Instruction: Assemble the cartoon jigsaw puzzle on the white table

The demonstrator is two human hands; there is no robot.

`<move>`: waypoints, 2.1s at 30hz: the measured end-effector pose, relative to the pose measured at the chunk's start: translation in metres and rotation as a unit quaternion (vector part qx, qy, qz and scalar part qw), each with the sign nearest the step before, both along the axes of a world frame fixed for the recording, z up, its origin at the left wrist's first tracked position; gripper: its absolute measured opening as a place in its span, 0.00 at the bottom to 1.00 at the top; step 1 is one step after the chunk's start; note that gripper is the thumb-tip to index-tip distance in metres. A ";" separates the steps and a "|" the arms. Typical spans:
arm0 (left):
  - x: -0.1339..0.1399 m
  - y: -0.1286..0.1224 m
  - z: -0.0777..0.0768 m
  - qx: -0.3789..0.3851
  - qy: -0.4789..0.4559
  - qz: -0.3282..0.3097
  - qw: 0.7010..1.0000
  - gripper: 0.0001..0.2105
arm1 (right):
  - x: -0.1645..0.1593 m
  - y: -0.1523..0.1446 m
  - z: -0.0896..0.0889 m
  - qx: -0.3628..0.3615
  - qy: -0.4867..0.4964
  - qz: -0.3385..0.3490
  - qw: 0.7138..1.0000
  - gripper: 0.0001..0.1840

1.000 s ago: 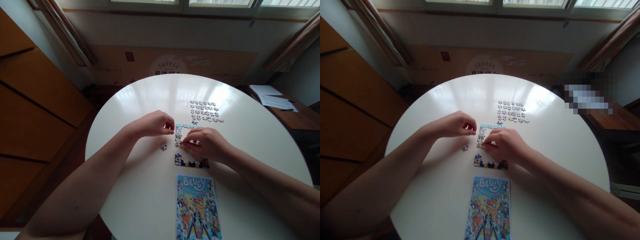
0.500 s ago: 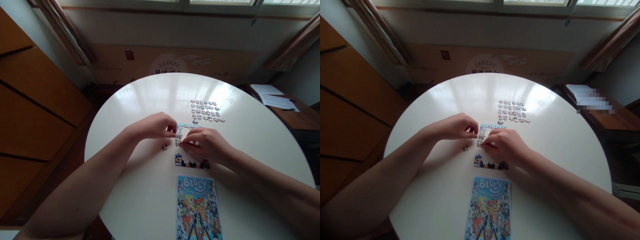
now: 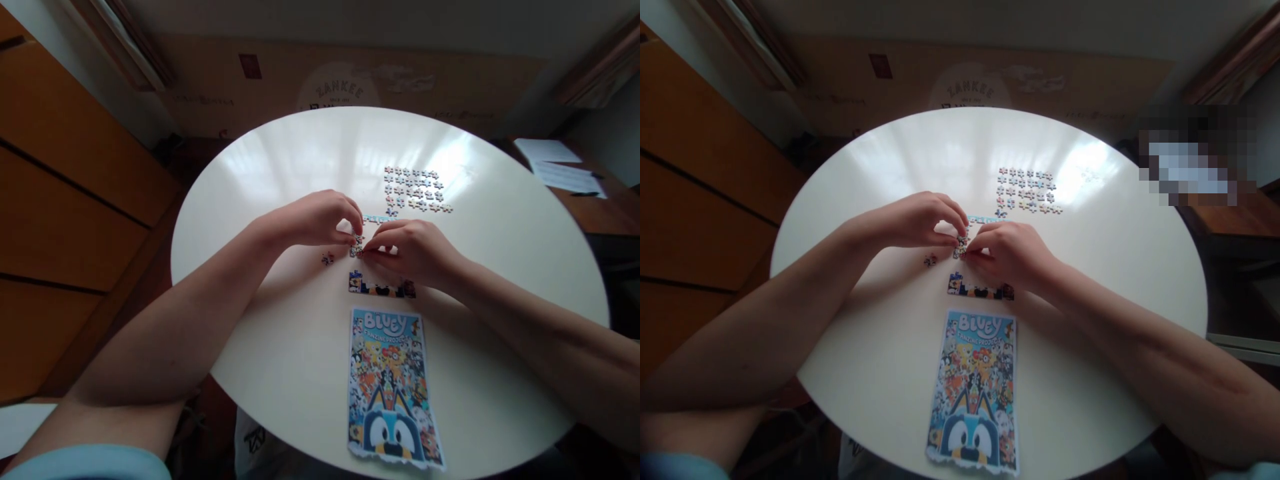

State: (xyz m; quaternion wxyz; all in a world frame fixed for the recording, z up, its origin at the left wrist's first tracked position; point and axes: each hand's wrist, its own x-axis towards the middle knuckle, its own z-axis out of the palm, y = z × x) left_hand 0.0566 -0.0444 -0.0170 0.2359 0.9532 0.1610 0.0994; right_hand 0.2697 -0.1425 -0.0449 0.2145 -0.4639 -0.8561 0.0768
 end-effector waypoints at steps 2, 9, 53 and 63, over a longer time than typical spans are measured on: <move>0.000 0.001 -0.001 0.009 -0.005 -0.011 1.000 0.06 | 0.000 0.000 0.000 -0.001 -0.002 -0.003 1.000 0.08; 0.000 0.002 -0.003 0.024 -0.010 -0.030 0.999 0.07 | -0.001 -0.001 0.002 -0.010 -0.006 -0.011 1.000 0.08; -0.002 0.001 -0.004 0.008 0.010 0.011 1.000 0.05 | -0.007 -0.003 0.005 -0.056 -0.017 -0.017 0.998 0.12; -0.002 0.002 -0.005 0.008 0.010 -0.001 1.000 0.06 | -0.004 -0.003 0.007 -0.067 0.012 0.007 0.998 0.12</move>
